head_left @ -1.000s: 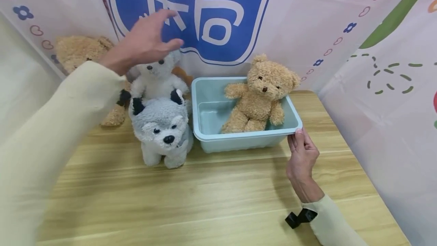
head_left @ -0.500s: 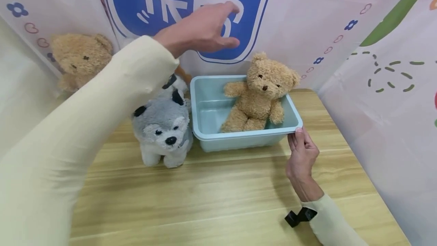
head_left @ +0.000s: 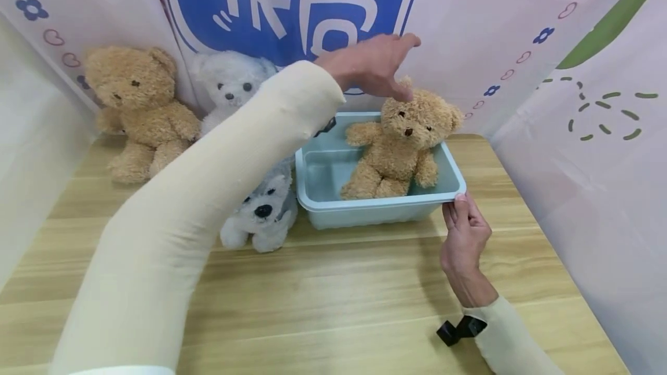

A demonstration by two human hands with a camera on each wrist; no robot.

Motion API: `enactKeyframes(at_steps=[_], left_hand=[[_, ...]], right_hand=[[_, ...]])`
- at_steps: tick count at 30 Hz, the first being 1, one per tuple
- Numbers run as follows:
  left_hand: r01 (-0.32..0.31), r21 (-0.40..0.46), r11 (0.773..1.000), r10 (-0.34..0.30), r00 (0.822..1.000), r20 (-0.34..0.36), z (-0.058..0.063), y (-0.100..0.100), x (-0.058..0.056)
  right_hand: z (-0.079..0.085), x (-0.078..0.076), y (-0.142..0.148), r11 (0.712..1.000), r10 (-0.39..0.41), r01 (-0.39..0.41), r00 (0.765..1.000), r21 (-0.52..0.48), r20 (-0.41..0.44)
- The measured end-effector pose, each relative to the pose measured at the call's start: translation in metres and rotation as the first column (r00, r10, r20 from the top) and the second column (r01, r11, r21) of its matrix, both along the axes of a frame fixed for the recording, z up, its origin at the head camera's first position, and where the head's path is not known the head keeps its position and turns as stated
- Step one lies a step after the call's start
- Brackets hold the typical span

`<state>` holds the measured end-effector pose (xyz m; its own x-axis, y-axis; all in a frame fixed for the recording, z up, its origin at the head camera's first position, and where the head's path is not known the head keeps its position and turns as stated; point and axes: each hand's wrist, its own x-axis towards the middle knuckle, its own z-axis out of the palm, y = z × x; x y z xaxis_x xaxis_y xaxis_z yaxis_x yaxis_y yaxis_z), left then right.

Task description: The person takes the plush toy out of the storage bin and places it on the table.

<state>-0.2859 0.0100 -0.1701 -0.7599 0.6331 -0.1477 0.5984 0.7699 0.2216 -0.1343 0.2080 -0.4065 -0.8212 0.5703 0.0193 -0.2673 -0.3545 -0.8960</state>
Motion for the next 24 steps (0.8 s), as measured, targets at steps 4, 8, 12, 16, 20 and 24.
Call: enactKeyframes(at_steps=[4,8,12,16,20,24], left_hand=[[-0.025,-0.030,0.999,0.028,0.995,0.094,-0.016,0.003,-0.010],[-0.057,-0.004,0.998,0.057,0.991,0.119,-0.034,0.006,-0.014],[0.010,-0.019,1.000,-0.009,0.998,0.059,-0.050,0.015,-0.016],[0.108,-0.064,0.992,-0.108,0.994,0.009,-0.059,0.030,-0.015],[0.115,-0.084,0.990,-0.114,0.993,0.013,-0.063,0.041,-0.011],[0.082,-0.183,0.980,-0.092,0.995,-0.042,-0.062,0.044,-0.007]], right_hand=[[0.000,-0.001,0.000,1.000,-0.004,0.004,1.000,-0.006,-0.001],[-0.001,-0.001,0.000,1.000,-0.008,0.008,1.000,-0.008,0.004],[-0.002,0.000,0.000,1.000,-0.007,0.007,1.000,-0.004,0.004],[-0.002,0.001,0.001,1.000,-0.008,0.008,1.000,0.005,-0.001],[-0.001,0.001,0.001,1.000,-0.009,0.009,1.000,0.005,-0.005],[-0.001,0.000,0.000,1.000,-0.006,0.006,1.000,0.001,-0.002]])
